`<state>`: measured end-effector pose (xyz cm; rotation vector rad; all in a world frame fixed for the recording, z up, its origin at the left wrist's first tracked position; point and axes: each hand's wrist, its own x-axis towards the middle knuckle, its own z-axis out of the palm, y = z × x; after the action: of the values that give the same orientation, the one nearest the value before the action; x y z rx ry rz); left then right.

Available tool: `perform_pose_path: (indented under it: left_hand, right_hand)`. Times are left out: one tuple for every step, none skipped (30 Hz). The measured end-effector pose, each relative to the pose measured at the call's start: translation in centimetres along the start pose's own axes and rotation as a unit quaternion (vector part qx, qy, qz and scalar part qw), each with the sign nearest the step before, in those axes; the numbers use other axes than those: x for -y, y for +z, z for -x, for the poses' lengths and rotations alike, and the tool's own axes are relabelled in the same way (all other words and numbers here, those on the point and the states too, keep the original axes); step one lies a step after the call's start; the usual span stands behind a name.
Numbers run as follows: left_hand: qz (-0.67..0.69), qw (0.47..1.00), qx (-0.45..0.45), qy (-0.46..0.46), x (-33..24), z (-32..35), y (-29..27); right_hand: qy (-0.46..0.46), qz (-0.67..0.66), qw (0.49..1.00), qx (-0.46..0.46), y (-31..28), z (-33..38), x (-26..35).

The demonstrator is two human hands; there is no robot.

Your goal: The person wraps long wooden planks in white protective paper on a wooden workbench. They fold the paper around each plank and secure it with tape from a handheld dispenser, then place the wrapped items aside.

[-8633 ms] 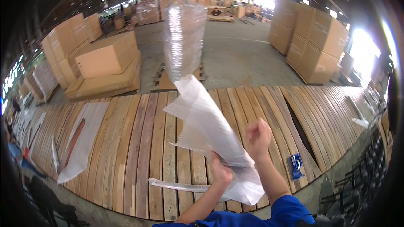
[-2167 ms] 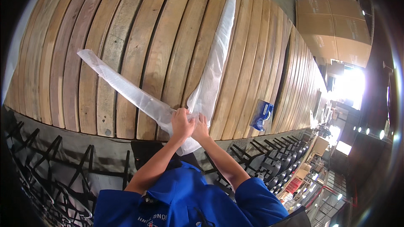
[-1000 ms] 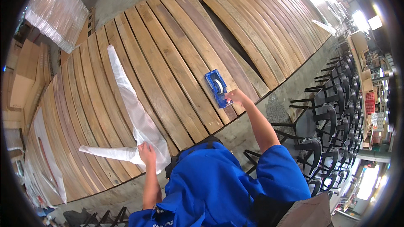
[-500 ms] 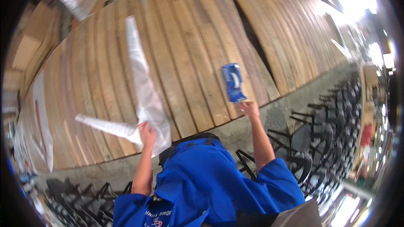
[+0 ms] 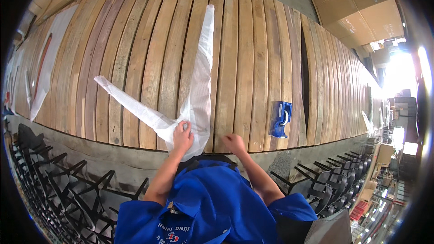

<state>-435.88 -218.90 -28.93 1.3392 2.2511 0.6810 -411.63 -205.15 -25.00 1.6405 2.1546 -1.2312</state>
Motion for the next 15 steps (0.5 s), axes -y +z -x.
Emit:
perform_pose_path:
  left_hand:
    - [0.004, 1.0, 0.013, 0.0, 0.2, 0.1, -0.3]
    - [0.007, 1.0, 0.024, -0.003, 0.2, 0.0, -0.6]
    - [0.012, 0.999, 0.03, -0.01, 0.5, -0.1, -0.8]
    - [0.012, 0.999, 0.044, -0.006, 1.1, -0.1, -0.8]
    - [0.014, 0.998, 0.061, 0.0, 1.4, -0.2, -1.0]
    - [0.018, 0.997, 0.077, 0.003, 1.8, -0.1, -1.0]
    - [0.046, 0.997, 0.064, 0.024, 2.1, -0.2, -1.2]
    - [0.051, 0.997, 0.057, 0.027, 2.2, -0.1, -1.4]
    - [0.056, 0.997, 0.051, 0.031, 2.2, 0.0, -1.5]
    - [0.06, 0.997, 0.043, 0.035, 2.3, 0.0, -1.5]
    - [0.062, 0.996, 0.064, 0.017, 2.4, 0.0, -1.7]
    - [0.066, 0.995, 0.072, 0.014, 2.5, 0.0, -1.8]
    - [0.069, 0.994, 0.082, 0.015, 2.5, -0.1, -2.1]
    - [0.071, 0.993, 0.091, 0.013, 2.6, -0.1, -2.1]
    - [0.087, 0.991, 0.106, 0.007, 2.7, -0.2, -2.0]
  right_hand:
    - [-0.022, 0.01, 1.0, 0.004, 1.5, -1.2, 5.4]
    - [-0.057, 0.04, 0.997, 0.033, 2.7, -2.9, 9.7]
    - [-0.069, 0.069, 0.994, 0.058, 3.2, -4.0, 14.7]
    - [-0.08, 0.098, 0.989, 0.082, 3.8, -5.4, 19.0]
    - [-0.059, 0.143, 0.983, 0.103, 5.1, -7.5, 21.9]
    - [-0.037, 0.191, 0.973, 0.125, 6.0, -9.3, 24.0]
    - [-0.047, 0.238, 0.961, 0.131, 6.8, -10.8, 24.7]
    - [-0.056, 0.284, 0.948, 0.135, 7.5, -12.2, 25.1]
    - [-0.056, 0.311, 0.939, 0.135, 7.9, -12.7, 24.9]
    - [-0.06, 0.341, 0.928, 0.137, 8.4, -13.4, 24.9]
    - [-0.057, 0.354, 0.923, 0.137, 8.2, -13.5, 24.7]
    - [-0.052, 0.363, 0.919, 0.145, 7.9, -13.6, 24.4]
    - [-0.043, 0.372, 0.915, 0.152, 7.4, -13.5, 24.2]
    - [-0.036, 0.379, 0.91, 0.168, 6.5, -13.4, 24.2]
    - [-0.024, 0.378, 0.91, 0.169, 6.1, -13.1, 24.1]
